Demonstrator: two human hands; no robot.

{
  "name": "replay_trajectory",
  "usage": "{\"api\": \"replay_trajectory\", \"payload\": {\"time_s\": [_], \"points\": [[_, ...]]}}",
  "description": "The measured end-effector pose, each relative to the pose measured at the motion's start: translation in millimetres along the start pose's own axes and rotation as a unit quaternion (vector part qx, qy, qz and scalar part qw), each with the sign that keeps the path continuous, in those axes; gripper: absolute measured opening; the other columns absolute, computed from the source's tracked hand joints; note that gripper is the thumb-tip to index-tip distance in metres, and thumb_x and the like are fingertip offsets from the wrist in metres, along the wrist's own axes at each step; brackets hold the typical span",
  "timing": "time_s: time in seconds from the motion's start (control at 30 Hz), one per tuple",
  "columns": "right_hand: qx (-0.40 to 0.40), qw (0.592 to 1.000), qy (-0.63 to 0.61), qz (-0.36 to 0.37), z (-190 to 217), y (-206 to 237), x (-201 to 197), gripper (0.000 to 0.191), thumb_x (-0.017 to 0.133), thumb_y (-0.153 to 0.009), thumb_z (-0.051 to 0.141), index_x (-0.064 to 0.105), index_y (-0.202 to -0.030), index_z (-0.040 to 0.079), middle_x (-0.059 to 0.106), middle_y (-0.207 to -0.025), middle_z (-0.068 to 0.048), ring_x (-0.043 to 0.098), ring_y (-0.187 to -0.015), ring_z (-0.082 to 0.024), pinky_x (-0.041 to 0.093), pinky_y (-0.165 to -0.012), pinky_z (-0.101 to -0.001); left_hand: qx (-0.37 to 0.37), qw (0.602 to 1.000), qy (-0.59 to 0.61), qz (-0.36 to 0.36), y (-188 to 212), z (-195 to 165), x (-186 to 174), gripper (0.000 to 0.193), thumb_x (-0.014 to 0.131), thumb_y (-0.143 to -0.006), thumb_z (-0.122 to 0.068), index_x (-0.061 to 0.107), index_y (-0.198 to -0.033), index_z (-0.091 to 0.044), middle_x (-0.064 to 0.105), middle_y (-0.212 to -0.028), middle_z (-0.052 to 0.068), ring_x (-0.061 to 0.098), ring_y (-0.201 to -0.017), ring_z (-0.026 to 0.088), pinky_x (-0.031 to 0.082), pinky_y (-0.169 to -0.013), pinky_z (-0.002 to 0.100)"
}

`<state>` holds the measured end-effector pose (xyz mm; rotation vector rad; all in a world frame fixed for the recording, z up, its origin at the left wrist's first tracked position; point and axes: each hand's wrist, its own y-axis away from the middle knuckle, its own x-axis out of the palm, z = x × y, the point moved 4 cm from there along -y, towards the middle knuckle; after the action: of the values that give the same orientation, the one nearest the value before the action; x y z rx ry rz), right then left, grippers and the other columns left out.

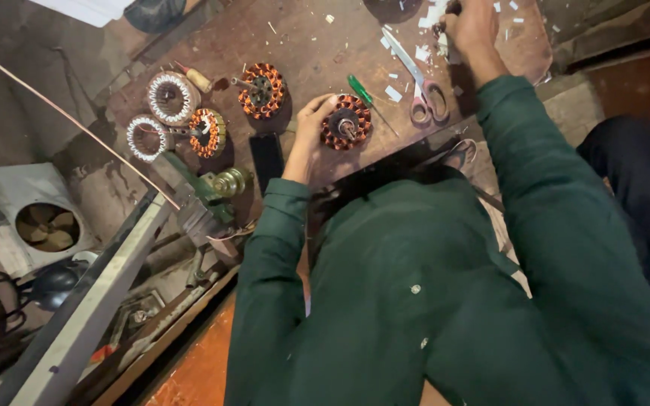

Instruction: The person assembles a circular electrical component by inserting small white insulating pieces into slots around a copper-wound rotor. They use a green-handled screwdriver to press the pieces into place and a pair of scissors to trim excess material. The person repeatedly rotates the component to access different slots and continues the process across multiple units.

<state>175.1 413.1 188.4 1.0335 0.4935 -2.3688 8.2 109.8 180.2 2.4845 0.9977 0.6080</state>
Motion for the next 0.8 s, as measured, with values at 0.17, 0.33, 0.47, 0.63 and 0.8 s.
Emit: {"api": "replay_trajectory", "payload": {"time_s": [0.17, 0.33, 0.47, 0.63, 0.8], "points": [[0.221, 0.912, -0.328, 0.109, -26, 0, -3, 0.011, 0.075, -0.096, 0.006, 0.072, -0.105, 0.001, 0.073, -0.093, -0.011, 0.069, -0.071, -0.017, 0.057, -0.059, -0.0315, 0.016, 0.994, -0.104, -0.034, -3, -8, 4, 0.04, 0.078, -0.089, -0.028, 0.072, -0.116, 0.0, 0.075, -0.104, 0.008, 0.07, -0.093, 0.015, 0.056, -0.084, 0.029], [0.255, 0.838, -0.461, 0.141, -29, 25, -15, 0.012, 0.073, -0.098, 0.002, 0.069, -0.109, -0.001, 0.072, -0.089, -0.006, 0.07, -0.071, -0.013, 0.057, -0.059, -0.0252, 0.37, 0.763, -0.48, -0.224, 26, -46, 26, 0.031, 0.078, -0.088, -0.023, 0.075, -0.113, -0.005, 0.072, -0.111, 0.012, 0.066, -0.106, 0.03, 0.052, -0.093, 0.037], [0.217, 0.818, -0.493, 0.202, 6, 54, -18, 0.012, 0.071, -0.1, 0.0, 0.069, -0.112, -0.003, 0.072, -0.093, -0.008, 0.071, -0.076, -0.013, 0.06, -0.066, -0.0262, 0.275, 0.923, -0.262, -0.066, 28, -51, 78, 0.033, 0.078, -0.09, -0.024, 0.075, -0.116, -0.005, 0.073, -0.111, 0.009, 0.073, -0.103, 0.021, 0.058, -0.093, 0.032], [0.177, 0.823, -0.494, 0.217, 50, 88, -24, 0.012, 0.069, -0.101, -0.002, 0.069, -0.112, -0.003, 0.073, -0.094, -0.009, 0.072, -0.078, -0.013, 0.061, -0.071, -0.0248, 0.126, 0.983, -0.034, 0.126, 17, -41, 128, 0.03, 0.076, -0.093, -0.011, 0.074, -0.117, 0.007, 0.077, -0.104, 0.013, 0.071, -0.089, 0.015, 0.059, -0.078, 0.031], [0.185, 0.835, -0.497, 0.144, 54, 106, -39, 0.01, 0.07, -0.101, -0.002, 0.069, -0.111, -0.004, 0.072, -0.092, -0.007, 0.072, -0.078, -0.012, 0.061, -0.072, -0.0247, 0.088, 0.986, 0.062, 0.124, 5, -23, 126, 0.024, 0.074, -0.094, -0.005, 0.073, -0.115, 0.007, 0.075, -0.096, 0.008, 0.067, -0.081, 0.013, 0.053, -0.071, 0.027]]}}
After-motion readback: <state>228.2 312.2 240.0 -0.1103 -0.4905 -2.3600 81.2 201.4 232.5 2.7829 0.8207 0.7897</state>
